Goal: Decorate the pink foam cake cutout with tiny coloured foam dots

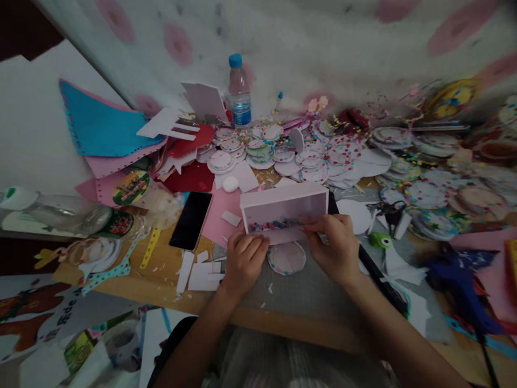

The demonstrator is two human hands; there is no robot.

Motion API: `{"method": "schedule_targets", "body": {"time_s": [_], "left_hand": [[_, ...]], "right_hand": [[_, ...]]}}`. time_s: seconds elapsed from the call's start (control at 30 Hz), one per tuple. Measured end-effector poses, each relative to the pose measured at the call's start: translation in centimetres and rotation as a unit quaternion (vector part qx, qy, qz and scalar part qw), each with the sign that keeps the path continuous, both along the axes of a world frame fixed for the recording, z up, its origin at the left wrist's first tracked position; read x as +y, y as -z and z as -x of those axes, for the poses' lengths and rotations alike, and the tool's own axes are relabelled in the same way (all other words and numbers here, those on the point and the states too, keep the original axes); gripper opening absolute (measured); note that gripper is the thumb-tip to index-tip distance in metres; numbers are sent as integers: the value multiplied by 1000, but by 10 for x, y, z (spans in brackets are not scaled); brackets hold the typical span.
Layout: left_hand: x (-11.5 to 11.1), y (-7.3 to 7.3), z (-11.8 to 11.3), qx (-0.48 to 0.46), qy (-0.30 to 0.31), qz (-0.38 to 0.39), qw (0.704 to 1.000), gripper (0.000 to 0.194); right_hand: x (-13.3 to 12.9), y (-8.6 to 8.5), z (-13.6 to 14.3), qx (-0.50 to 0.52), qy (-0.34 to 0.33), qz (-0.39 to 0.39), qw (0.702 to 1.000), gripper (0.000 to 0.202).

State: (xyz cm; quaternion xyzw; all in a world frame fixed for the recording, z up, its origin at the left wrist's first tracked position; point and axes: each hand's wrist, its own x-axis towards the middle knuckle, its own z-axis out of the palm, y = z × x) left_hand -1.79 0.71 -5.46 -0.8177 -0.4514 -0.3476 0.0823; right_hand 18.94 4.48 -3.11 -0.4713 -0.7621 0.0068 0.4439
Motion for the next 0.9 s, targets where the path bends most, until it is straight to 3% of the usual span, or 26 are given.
{"method": "schedule_targets", "body": {"time_s": [0.2, 0.33, 0.57, 0.73, 0.9], "left_hand": [[0, -1, 0, 2, -12, 15, 1000, 26], [0, -3, -1, 3, -9, 17, 1000, 25], [0, -2, 0, -4, 4, 12, 1000, 23], [0, -1, 0, -6, 3, 9, 1000, 23], [1, -1, -1, -11, 0, 10, 1000, 22]], "right_hand": [[-8, -14, -6, 117, 26, 7, 993, 17], [-7, -13, -5, 63, 13, 0, 998, 18], [3, 3, 3, -33, -28, 25, 999, 21], [3, 3, 4, -27, -23, 22, 999, 23], [-3, -13, -1, 65, 15, 7, 998, 18]]}}
